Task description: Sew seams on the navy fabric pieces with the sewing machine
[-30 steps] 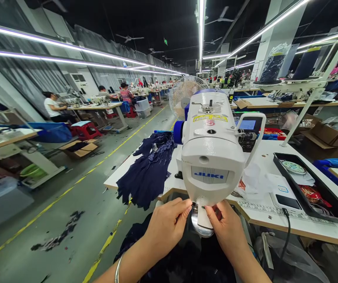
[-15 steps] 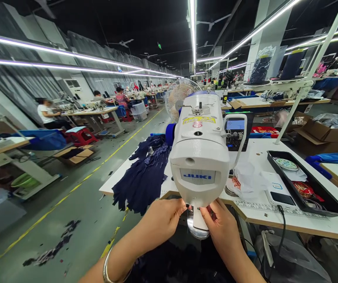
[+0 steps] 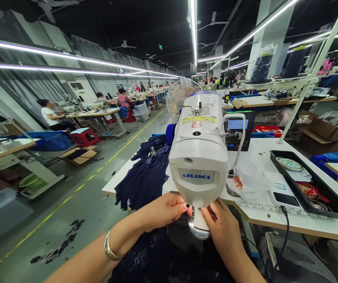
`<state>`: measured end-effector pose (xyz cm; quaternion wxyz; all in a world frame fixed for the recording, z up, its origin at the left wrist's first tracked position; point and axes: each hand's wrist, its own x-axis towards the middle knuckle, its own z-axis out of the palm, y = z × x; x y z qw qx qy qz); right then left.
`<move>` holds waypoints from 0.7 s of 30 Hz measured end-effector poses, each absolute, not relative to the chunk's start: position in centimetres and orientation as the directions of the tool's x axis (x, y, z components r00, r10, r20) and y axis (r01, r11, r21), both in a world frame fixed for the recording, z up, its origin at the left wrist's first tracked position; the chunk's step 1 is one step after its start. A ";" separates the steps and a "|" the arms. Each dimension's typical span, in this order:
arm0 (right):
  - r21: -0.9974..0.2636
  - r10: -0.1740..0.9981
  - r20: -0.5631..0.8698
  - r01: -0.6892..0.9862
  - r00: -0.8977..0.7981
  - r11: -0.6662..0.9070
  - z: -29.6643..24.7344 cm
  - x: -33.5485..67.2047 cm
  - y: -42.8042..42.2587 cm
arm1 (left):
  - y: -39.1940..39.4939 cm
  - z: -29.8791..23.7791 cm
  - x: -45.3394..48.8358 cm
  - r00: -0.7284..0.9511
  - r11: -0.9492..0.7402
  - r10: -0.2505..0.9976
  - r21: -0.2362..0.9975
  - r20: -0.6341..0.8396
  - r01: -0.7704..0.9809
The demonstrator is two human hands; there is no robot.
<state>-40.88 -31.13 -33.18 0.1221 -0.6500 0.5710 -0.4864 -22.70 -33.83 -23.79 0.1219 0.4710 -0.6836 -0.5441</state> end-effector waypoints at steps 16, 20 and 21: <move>-0.701 -0.879 0.472 -0.633 -0.067 -0.328 -33.0 -40.9 -31.1 | -32.4 -26.6 -22.6 -0.807 -0.772 -0.447 0.622 -0.387 0.129; -0.697 -0.876 0.477 -0.637 -0.069 -0.330 -32.5 -40.9 -30.9 | -31.8 -27.2 -22.1 -0.748 -0.698 -0.511 0.712 -0.424 0.074; -0.700 -0.880 0.470 -0.637 -0.070 -0.323 -32.4 -41.0 -30.9 | -31.7 -27.4 -21.9 -0.725 -0.679 -0.535 0.731 -0.433 0.065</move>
